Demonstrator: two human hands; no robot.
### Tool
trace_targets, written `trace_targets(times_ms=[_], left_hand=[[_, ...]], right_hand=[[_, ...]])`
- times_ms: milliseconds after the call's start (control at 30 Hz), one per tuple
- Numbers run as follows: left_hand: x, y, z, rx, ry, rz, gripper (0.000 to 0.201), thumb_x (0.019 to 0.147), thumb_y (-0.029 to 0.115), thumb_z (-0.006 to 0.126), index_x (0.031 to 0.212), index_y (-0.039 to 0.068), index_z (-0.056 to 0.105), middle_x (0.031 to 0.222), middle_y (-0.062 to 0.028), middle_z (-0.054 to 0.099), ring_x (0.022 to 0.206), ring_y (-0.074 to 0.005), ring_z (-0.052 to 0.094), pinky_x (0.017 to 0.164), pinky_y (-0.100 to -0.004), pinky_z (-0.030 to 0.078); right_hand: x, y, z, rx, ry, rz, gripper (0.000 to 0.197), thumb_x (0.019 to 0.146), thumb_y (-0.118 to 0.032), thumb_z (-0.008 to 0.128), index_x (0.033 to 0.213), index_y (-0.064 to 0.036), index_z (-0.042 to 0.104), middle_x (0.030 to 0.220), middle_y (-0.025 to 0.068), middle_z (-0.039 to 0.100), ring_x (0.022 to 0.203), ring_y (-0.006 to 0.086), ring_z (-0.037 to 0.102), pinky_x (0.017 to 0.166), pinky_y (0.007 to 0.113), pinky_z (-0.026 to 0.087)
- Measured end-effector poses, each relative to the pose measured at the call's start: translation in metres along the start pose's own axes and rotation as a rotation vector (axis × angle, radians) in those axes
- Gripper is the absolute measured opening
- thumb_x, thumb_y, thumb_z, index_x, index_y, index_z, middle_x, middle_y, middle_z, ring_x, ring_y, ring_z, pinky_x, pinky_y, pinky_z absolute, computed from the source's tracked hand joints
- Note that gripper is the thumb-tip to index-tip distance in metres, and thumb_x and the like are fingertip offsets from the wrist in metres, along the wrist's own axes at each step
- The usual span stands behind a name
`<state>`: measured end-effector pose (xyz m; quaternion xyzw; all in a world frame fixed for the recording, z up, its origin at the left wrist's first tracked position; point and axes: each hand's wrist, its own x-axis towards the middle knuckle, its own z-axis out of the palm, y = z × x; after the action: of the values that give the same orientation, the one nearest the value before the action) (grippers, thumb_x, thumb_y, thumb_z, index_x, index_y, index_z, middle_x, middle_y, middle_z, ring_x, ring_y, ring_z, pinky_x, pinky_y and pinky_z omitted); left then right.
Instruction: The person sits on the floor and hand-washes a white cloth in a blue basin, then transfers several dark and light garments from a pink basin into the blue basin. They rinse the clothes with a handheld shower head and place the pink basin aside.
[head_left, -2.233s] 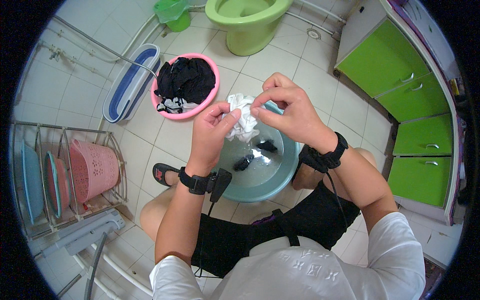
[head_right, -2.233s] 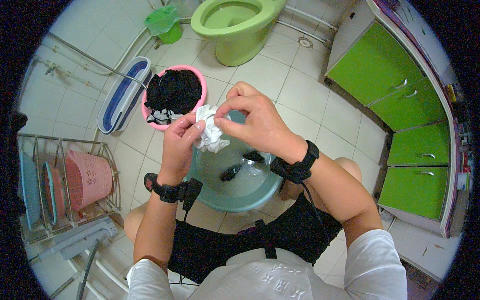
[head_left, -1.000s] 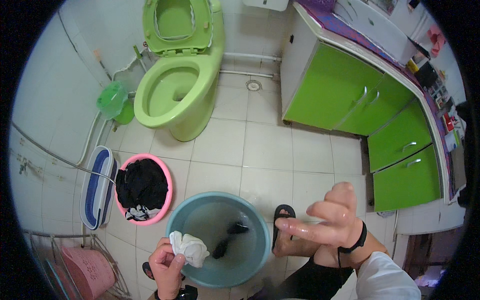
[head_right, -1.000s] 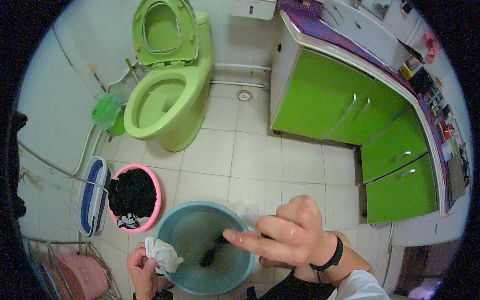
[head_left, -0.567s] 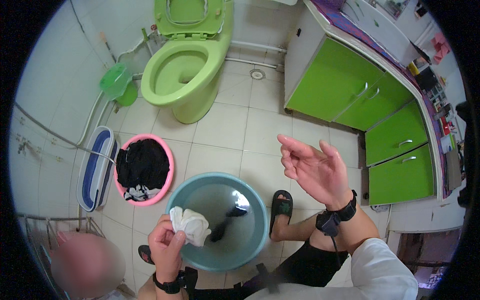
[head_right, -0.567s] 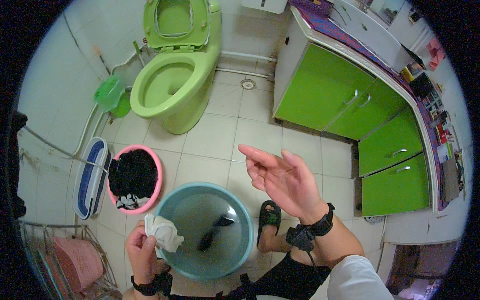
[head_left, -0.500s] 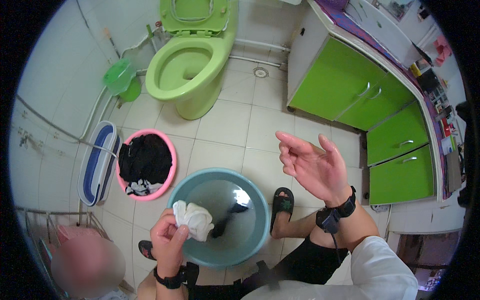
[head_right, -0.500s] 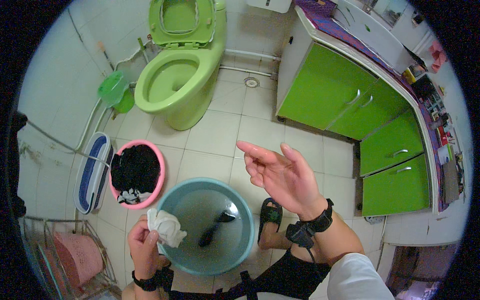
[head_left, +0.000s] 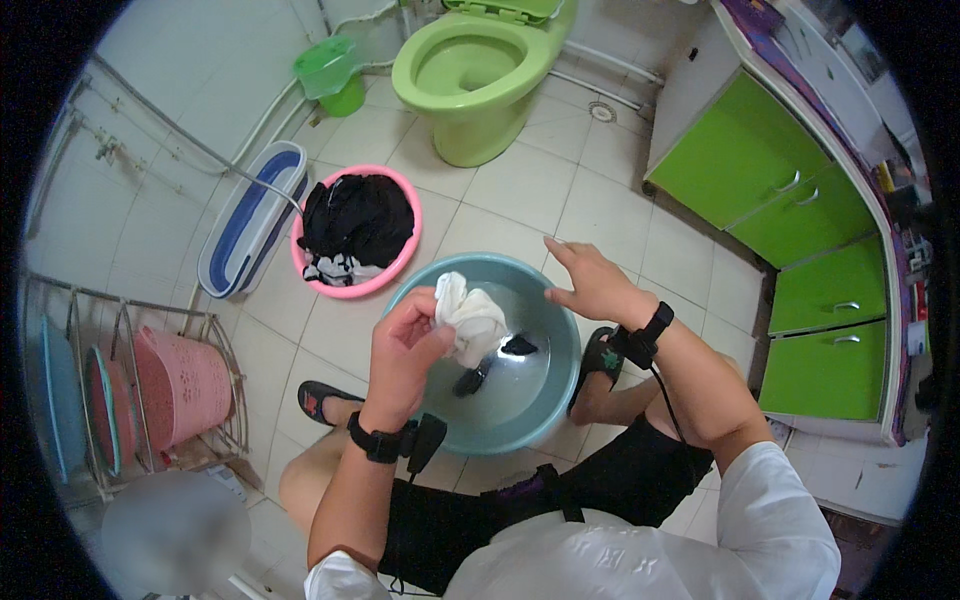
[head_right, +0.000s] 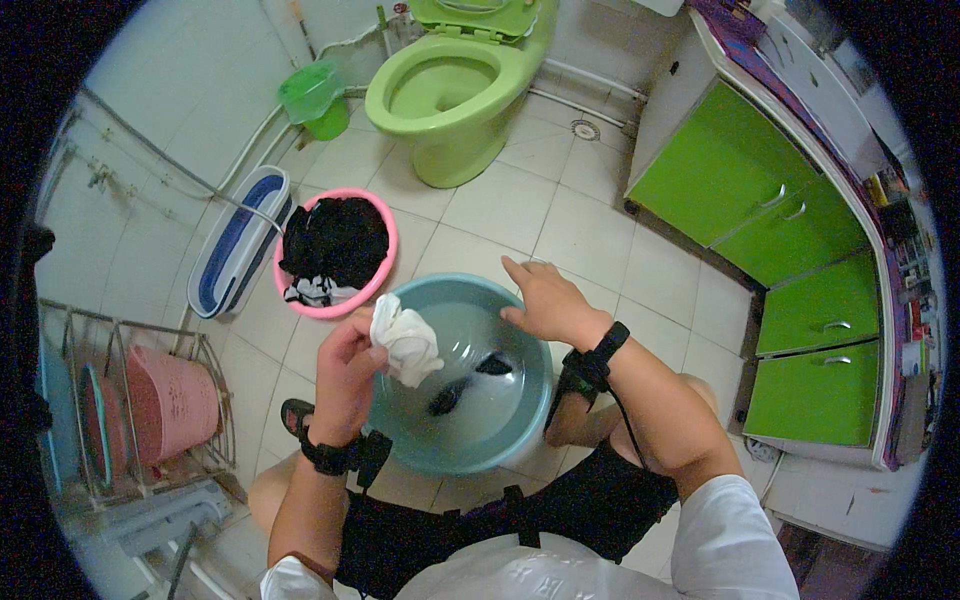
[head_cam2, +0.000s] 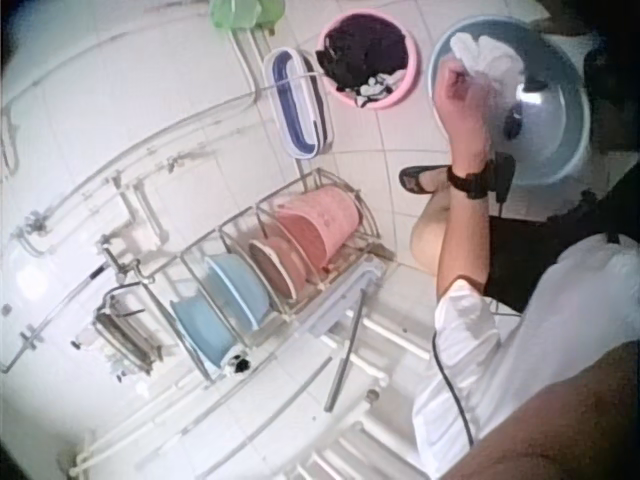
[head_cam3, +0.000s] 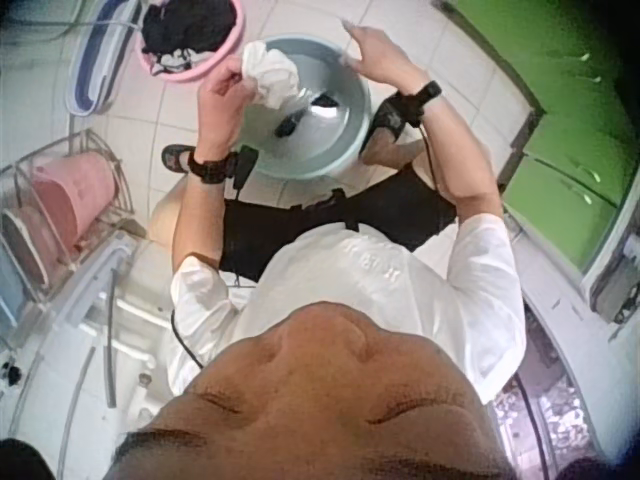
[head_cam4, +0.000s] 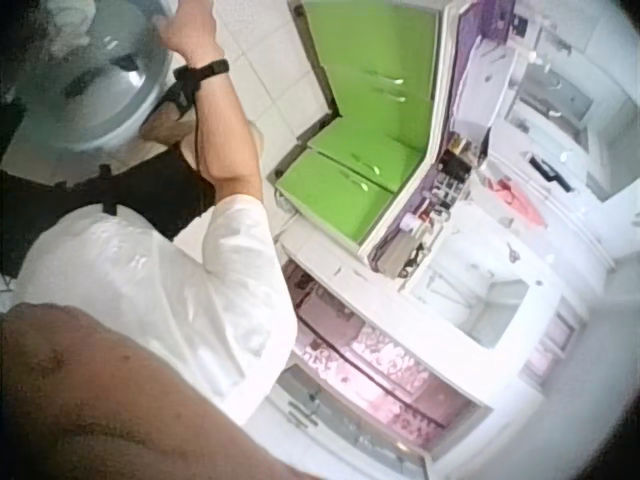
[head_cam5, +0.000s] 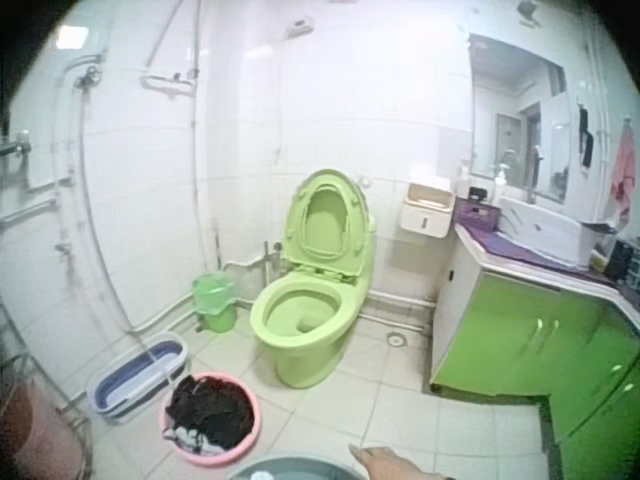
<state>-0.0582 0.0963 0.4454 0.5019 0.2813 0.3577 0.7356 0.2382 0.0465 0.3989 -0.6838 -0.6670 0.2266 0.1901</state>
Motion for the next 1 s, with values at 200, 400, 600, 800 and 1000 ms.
trace_targets(times_ms=[200,400,600,800,1000], left_hand=[[-0.001,-0.005,-0.001,0.096,0.011,0.036,0.015,0.084,-0.006,0.060,0.097,0.000,0.061,0.105,-0.0035,0.059,0.096,-0.0104,0.056,0.087,-0.0254,0.045],[-0.006,-0.010,0.003,0.210,0.136,-0.060,0.013,0.086,-0.002,0.064,0.099,-0.002,0.062,0.097,-0.0024,0.063,0.092,-0.0089,0.058,0.085,-0.0255,0.046],[-0.004,-0.014,0.008,0.182,0.144,0.033,0.014,0.086,0.002,0.069,0.097,-0.001,0.063,0.098,-0.0032,0.064,0.092,-0.0095,0.058,0.084,-0.0260,0.047],[-0.003,-0.022,0.012,0.341,0.113,0.279,0.015,0.084,0.003,0.072,0.094,-0.001,0.063,0.100,-0.0052,0.063,0.093,-0.0122,0.059,0.085,-0.0264,0.046],[-0.004,-0.022,0.011,0.160,0.145,0.276,0.016,0.088,0.004,0.068,0.101,-0.003,0.061,0.102,-0.0059,0.063,0.093,-0.0123,0.059,0.085,-0.0264,0.046]], right_hand=[[0.009,-0.025,0.009,0.098,-0.396,0.276,0.042,0.087,-0.025,0.067,0.122,-0.0012,0.064,0.123,0.0215,0.063,0.115,0.0358,0.058,0.098,0.042,0.047],[0.008,-0.042,0.018,0.820,0.084,0.221,0.031,0.092,-0.019,0.064,0.117,-0.0023,0.064,0.107,0.0089,0.067,0.092,0.0142,0.061,0.081,0.029,0.050],[-0.017,-0.089,-0.001,0.827,-0.040,0.026,0.025,0.091,-0.019,0.070,0.109,-0.0030,0.065,0.092,-0.0023,0.062,0.080,0.0068,0.054,0.070,0.022,0.044],[-0.025,-0.105,0.000,0.495,0.216,-0.189,0.020,0.091,-0.020,0.072,0.099,-0.0032,0.065,0.091,0.0012,0.062,0.077,0.0101,0.054,0.066,0.026,0.045],[-0.025,-0.108,0.008,0.828,0.297,-0.245,0.015,0.097,-0.010,0.060,0.106,0.0006,0.056,0.101,0.0068,0.062,0.088,0.0125,0.058,0.079,0.028,0.049]])
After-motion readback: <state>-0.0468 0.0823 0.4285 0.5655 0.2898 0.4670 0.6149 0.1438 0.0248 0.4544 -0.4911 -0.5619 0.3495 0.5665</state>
